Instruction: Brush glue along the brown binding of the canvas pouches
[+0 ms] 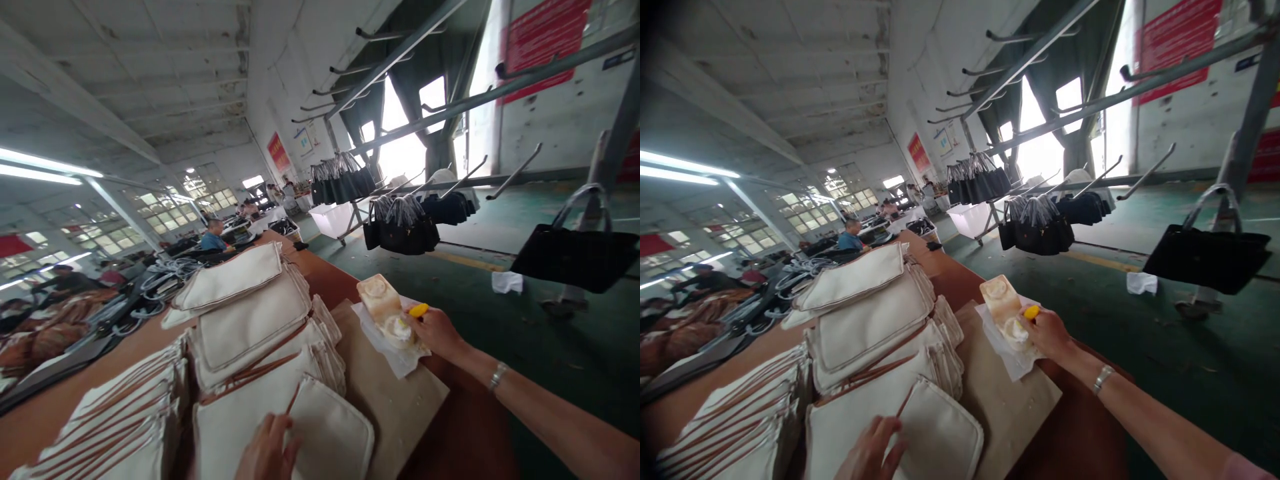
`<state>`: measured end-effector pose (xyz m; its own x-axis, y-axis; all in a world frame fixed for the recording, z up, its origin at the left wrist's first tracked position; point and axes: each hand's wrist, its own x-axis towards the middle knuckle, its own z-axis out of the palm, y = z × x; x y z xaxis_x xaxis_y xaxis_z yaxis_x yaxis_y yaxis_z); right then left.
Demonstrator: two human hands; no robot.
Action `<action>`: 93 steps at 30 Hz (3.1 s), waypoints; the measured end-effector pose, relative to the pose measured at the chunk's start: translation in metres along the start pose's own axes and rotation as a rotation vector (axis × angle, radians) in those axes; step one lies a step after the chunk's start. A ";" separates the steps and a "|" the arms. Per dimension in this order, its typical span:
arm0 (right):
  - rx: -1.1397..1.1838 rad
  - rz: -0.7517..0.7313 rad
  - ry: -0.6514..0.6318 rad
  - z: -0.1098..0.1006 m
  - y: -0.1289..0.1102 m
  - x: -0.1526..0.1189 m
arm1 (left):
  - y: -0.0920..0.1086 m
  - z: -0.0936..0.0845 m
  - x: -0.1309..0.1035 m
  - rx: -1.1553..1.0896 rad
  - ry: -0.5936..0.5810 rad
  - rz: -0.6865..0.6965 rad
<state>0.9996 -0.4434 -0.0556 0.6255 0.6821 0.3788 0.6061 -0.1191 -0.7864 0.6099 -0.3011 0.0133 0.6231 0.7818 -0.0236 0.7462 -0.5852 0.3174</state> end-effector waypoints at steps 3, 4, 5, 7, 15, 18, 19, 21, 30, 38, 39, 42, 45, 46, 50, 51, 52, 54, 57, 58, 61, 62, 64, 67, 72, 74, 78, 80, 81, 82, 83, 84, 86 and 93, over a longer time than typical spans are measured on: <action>-0.014 -0.095 -0.048 -0.004 -0.002 -0.011 | 0.010 0.013 0.014 0.143 0.102 -0.005; -0.010 -0.127 -0.079 -0.007 -0.003 -0.017 | 0.013 0.016 0.017 0.146 0.121 -0.041; -0.005 -0.165 -0.114 -0.010 -0.004 -0.023 | 0.014 0.018 0.020 0.135 0.134 -0.077; -0.017 -0.256 -0.188 -0.016 -0.004 -0.035 | 0.016 0.018 0.022 0.098 0.144 -0.122; -0.078 -0.331 -0.025 -0.018 0.005 -0.047 | 0.010 0.017 0.030 -0.078 0.087 -0.159; -0.018 -0.267 -0.050 -0.014 -0.001 -0.049 | 0.008 0.020 0.040 -0.117 0.078 -0.184; 0.019 -0.218 -0.036 -0.013 -0.007 -0.051 | 0.007 0.021 0.043 -0.134 0.068 -0.192; 0.118 -0.067 0.009 -0.012 -0.023 -0.056 | 0.008 0.023 0.047 -0.183 0.039 -0.198; 0.896 0.322 -0.051 0.021 -0.123 -0.075 | 0.037 0.031 0.010 -0.416 0.063 -0.059; 0.656 0.095 -0.137 0.041 -0.139 -0.079 | 0.056 0.041 -0.015 -0.645 0.002 -0.088; 0.625 0.075 -0.088 0.039 -0.139 -0.078 | 0.057 0.041 -0.016 -0.659 -0.004 -0.096; 0.622 0.091 -0.004 0.034 -0.139 -0.079 | 0.056 0.040 -0.018 -0.686 -0.014 -0.121; 0.659 0.096 -0.117 0.030 -0.142 -0.083 | 0.055 0.043 -0.020 -0.685 -0.005 -0.107; 0.659 0.077 -0.154 0.030 -0.143 -0.084 | 0.055 0.045 -0.021 -0.691 -0.003 -0.092; 0.611 0.088 -0.059 0.027 -0.134 -0.080 | 0.054 0.056 -0.029 -0.717 0.044 0.000; 0.609 0.118 -0.024 0.026 -0.129 -0.078 | 0.054 0.058 -0.031 -0.712 0.070 0.038; 0.615 0.147 -0.006 0.026 -0.125 -0.076 | 0.054 0.061 -0.034 -0.700 0.102 0.086; 0.668 0.207 -0.037 0.027 -0.119 -0.073 | 0.055 0.065 -0.038 -0.654 0.189 0.215; 0.789 0.302 -0.185 0.032 -0.121 -0.075 | 0.058 0.070 -0.042 -0.534 0.377 0.467; 0.818 0.321 -0.229 0.033 -0.124 -0.077 | 0.059 0.070 -0.043 -0.486 0.437 0.548; 0.867 0.344 -0.341 0.031 -0.134 -0.081 | 0.061 0.069 -0.045 -0.338 0.540 0.719; 0.895 0.360 -0.384 0.029 -0.136 -0.081 | 0.061 0.068 -0.046 -0.291 0.553 0.754; 0.950 0.388 -0.442 0.021 -0.136 -0.079 | 0.063 0.067 -0.048 -0.214 0.562 0.803; 0.935 0.374 -0.381 0.014 -0.133 -0.074 | 0.066 0.065 -0.051 -0.143 0.571 0.831; 0.858 0.332 -0.409 0.017 -0.135 -0.079 | 0.066 0.070 -0.050 -0.115 0.578 0.827; 0.872 0.338 -0.468 0.014 -0.134 -0.083 | 0.059 0.073 -0.049 -0.100 0.568 0.793; 0.892 0.431 -0.323 -0.004 -0.119 -0.090 | 0.034 0.077 -0.056 0.016 0.532 0.537; 0.859 0.525 -0.233 -0.011 -0.105 -0.094 | 0.019 0.078 -0.062 0.101 0.496 0.451; 0.855 0.568 -0.182 -0.012 -0.097 -0.096 | 0.012 0.078 -0.066 0.135 0.476 0.443; 0.863 0.607 -0.148 -0.012 -0.091 -0.099 | 0.006 0.079 -0.069 0.161 0.464 0.449; 0.873 0.632 -0.130 -0.011 -0.086 -0.102 | 0.002 0.080 -0.072 0.181 0.471 0.461; 0.886 0.649 -0.121 -0.010 -0.083 -0.105 | -0.002 0.082 -0.074 0.199 0.498 0.479; 0.907 0.659 -0.119 -0.007 -0.082 -0.111 | -0.005 0.084 -0.078 0.231 0.606 0.521; 0.950 0.664 -0.059 -0.012 -0.094 -0.117 | -0.019 0.055 -0.103 0.301 1.045 0.393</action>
<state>0.8751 -0.5208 -0.0207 0.6429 0.7242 -0.2493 -0.4615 0.1066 -0.8807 0.5443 -0.3822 -0.0423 0.4319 0.2491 0.8668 0.6570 -0.7453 -0.1132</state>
